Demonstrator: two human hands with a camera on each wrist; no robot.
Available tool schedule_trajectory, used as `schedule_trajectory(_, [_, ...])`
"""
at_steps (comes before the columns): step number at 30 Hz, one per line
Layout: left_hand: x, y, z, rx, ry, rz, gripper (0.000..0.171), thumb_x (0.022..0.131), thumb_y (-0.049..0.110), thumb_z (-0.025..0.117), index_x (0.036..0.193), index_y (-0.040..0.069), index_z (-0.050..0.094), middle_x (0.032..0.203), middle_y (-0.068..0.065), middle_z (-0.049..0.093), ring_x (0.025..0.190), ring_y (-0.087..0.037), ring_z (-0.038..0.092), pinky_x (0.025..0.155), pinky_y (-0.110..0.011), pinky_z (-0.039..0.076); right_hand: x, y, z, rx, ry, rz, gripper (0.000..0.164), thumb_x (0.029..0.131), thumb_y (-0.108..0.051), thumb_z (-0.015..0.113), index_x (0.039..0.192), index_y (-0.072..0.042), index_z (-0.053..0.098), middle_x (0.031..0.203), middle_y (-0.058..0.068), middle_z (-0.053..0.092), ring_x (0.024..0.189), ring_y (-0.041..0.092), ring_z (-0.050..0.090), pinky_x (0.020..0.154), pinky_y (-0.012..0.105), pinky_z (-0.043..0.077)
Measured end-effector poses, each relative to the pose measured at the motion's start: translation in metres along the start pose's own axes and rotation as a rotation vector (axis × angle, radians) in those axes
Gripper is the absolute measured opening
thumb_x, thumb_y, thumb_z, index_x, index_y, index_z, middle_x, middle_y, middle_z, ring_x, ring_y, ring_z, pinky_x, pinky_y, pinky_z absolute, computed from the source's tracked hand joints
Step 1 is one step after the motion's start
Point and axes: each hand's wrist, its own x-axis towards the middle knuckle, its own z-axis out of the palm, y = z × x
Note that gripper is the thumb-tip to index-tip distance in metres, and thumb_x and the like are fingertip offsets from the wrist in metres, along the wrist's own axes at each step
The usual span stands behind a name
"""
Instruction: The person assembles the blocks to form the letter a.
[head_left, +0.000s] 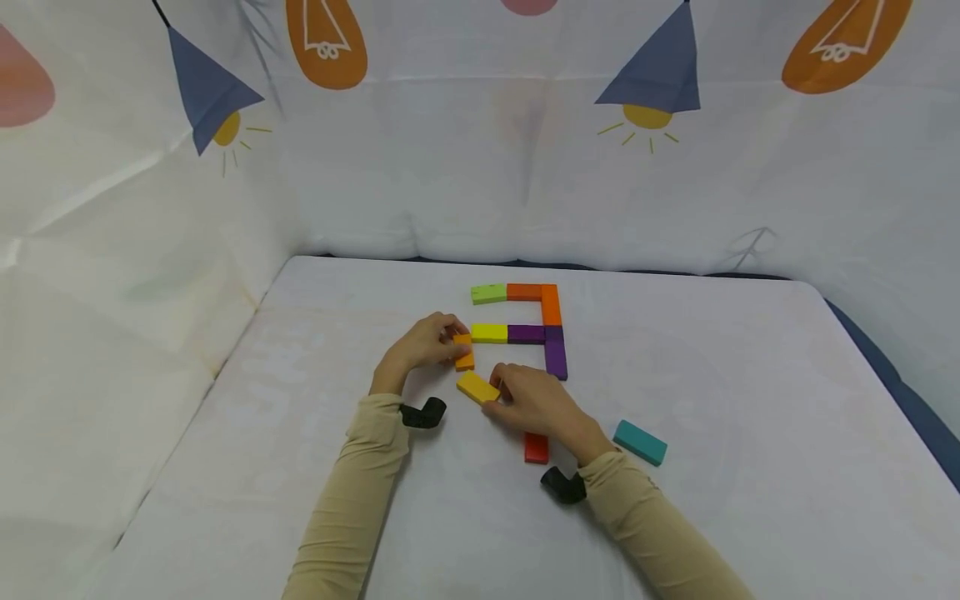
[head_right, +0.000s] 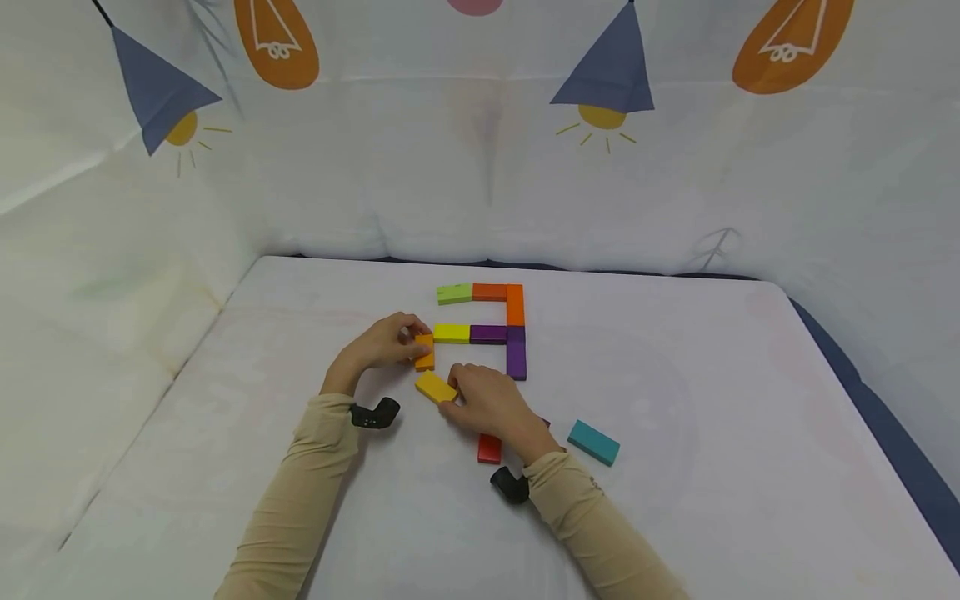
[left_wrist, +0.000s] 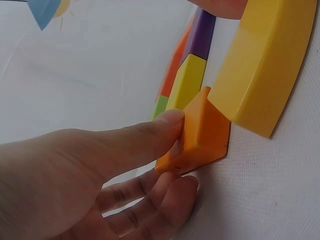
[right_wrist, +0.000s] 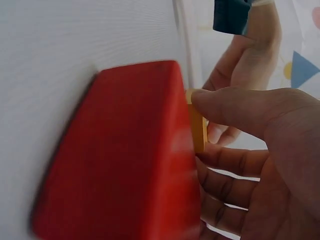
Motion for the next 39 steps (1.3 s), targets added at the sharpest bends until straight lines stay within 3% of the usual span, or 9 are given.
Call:
schedule_trajectory(16, [-0.0015,0.0031,-0.0020,0.005,0.000,0.027,0.034,0.088,0.026,0.067,0.118,0.010,0.061,0.108,-0.010,0.056,0.093,-0.022,0.052,0.079,-0.030,0.045,0.0002,-0.0009,0.0011,0.018,0.011,0.009,0.036,0.085,-0.039,0.067,0.110,-0.015,0.058,0.080,-0.005,0.057,0.069,0.010,0.051,0.063,0.023,0.044])
schedule_trajectory(39, [-0.0012,-0.0032,-0.0010,-0.014,-0.014,-0.001,0.037,0.088,0.030,0.066,0.121,0.013,0.060,0.111,-0.009,0.054,0.095,-0.022,0.052,0.080,-0.031,0.045,0.0017,0.0008,0.0051,0.011,0.029,0.002,0.035,0.085,-0.041,0.066,0.109,-0.017,0.057,0.078,-0.005,0.055,0.067,0.010,0.049,0.060,0.024,0.041])
